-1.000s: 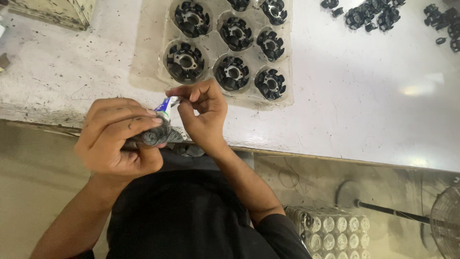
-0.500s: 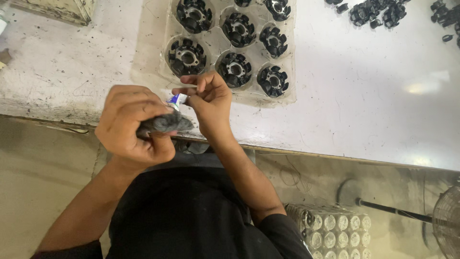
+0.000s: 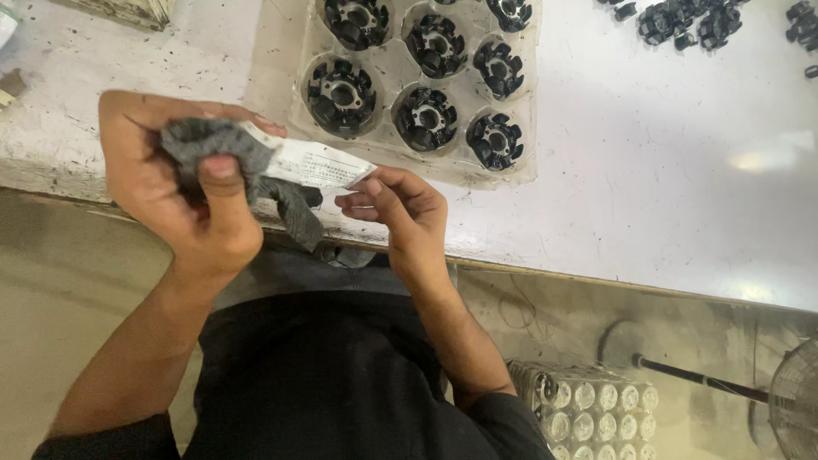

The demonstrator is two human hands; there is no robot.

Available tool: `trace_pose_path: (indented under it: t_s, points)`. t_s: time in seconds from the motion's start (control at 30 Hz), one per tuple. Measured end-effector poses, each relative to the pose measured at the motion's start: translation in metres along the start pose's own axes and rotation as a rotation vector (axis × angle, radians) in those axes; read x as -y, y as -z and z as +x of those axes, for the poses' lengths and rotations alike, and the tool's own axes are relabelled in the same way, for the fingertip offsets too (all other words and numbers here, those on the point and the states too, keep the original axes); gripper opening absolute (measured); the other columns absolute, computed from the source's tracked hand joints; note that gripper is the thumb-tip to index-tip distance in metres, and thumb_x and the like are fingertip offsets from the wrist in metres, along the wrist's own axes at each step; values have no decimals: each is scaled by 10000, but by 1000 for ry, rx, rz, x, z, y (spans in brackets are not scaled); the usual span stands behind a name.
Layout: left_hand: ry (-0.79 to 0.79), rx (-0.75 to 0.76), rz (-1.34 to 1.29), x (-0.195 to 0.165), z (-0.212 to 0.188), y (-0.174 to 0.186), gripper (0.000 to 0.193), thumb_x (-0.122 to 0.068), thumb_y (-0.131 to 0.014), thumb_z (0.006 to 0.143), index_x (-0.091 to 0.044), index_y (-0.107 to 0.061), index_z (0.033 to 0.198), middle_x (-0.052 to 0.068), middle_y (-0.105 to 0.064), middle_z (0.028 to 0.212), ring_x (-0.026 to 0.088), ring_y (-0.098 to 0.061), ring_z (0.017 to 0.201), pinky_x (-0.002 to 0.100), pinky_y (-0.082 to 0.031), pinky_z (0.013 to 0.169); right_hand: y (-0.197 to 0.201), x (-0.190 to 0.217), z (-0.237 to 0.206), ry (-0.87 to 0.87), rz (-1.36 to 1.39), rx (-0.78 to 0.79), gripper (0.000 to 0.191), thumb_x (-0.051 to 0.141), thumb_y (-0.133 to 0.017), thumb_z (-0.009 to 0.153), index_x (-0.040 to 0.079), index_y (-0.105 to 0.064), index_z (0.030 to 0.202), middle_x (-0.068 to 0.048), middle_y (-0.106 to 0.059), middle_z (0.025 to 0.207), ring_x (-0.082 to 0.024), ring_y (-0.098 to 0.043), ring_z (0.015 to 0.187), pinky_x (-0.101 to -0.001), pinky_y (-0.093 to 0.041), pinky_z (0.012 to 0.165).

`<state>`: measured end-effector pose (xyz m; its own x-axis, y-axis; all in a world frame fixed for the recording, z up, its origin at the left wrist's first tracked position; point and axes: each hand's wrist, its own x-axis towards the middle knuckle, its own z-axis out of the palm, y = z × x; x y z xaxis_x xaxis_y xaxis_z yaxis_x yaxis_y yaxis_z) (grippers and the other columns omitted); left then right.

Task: The person picks up black rotor-like components one at a time, squeezes adhesive from a tube onto each part, wipes the tube tip with a cloth, and places the treated parts into plastic trays on the workbench.

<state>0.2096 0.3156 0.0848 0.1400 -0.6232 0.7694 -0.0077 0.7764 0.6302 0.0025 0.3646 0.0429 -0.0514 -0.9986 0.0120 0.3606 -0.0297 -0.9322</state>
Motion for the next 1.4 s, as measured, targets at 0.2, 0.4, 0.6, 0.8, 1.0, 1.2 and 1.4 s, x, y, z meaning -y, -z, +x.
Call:
trace_pose_path:
  t_s: [0.2, 0.4, 0.6, 0.8, 1.0, 1.2, 1.4]
  points:
    - [-158, 91, 87, -23, -5, -11, 237, -141, -607, 1018, 46, -468, 1064, 196, -705, 950, 299, -765, 877, 333, -640, 699, -1, 15, 15, -2, -165, -30, 229, 90, -629, 1048, -106, -688, 1151, -176, -755, 1006, -240, -763, 937, -344, -650, 833]
    - [-273, 367, 240, -39, -13, -9, 197, -157, -686, 975, -33, -557, 1057, 152, -720, 1125, 347, -749, 1055, 418, -642, 882, -6, 28, 28, -14, -249, -3, 234, 53, -592, 1034, -106, -705, 1165, -145, -755, 1003, -157, -733, 897, -300, -642, 844]
    - [-518, 342, 280, -32, -17, -21, 270, -307, -618, 1045, -41, -570, 1030, 169, -728, 1115, 360, -735, 1056, 417, -641, 848, -15, 26, 41, -4, -303, 3, 237, 27, -550, 1034, -92, -735, 1124, -105, -747, 971, -119, -710, 860, -261, -624, 821]
    - [-347, 443, 328, -41, -14, -8, 282, -311, -725, 999, -71, -577, 982, 135, -729, 1128, 366, -746, 1046, 440, -644, 863, -15, 15, 44, 84, -289, 55, 197, 0, -559, 1054, -91, -722, 1116, -93, -742, 1015, -124, -707, 908, -277, -624, 859]
    - [-238, -43, 57, -15, 2, -10, 347, -222, -602, 1082, 83, -438, 1063, 188, -667, 954, 300, -777, 905, 356, -690, 757, -11, 12, 32, 115, -193, 139, 209, -42, -611, 1031, -85, -666, 1229, -107, -736, 1131, -157, -721, 1064, -322, -622, 984]
    - [-235, 3, 6, 2, 5, 1, 412, -298, -619, 1162, 50, -402, 1119, 122, -637, 959, 202, -747, 906, 235, -627, 711, -9, 9, 32, 43, -148, 188, 192, -44, -643, 1037, -82, -669, 1223, -130, -752, 1095, -176, -735, 1012, -336, -632, 947]
    - [115, 59, -25, 18, 5, 30, 372, -346, -610, 1158, 12, -508, 1161, 77, -648, 961, 99, -619, 769, 208, -511, 698, -13, 36, 23, -12, -404, 419, 162, 52, -689, 1030, -45, -660, 1157, -85, -738, 1024, -123, -708, 973, -279, -586, 892]
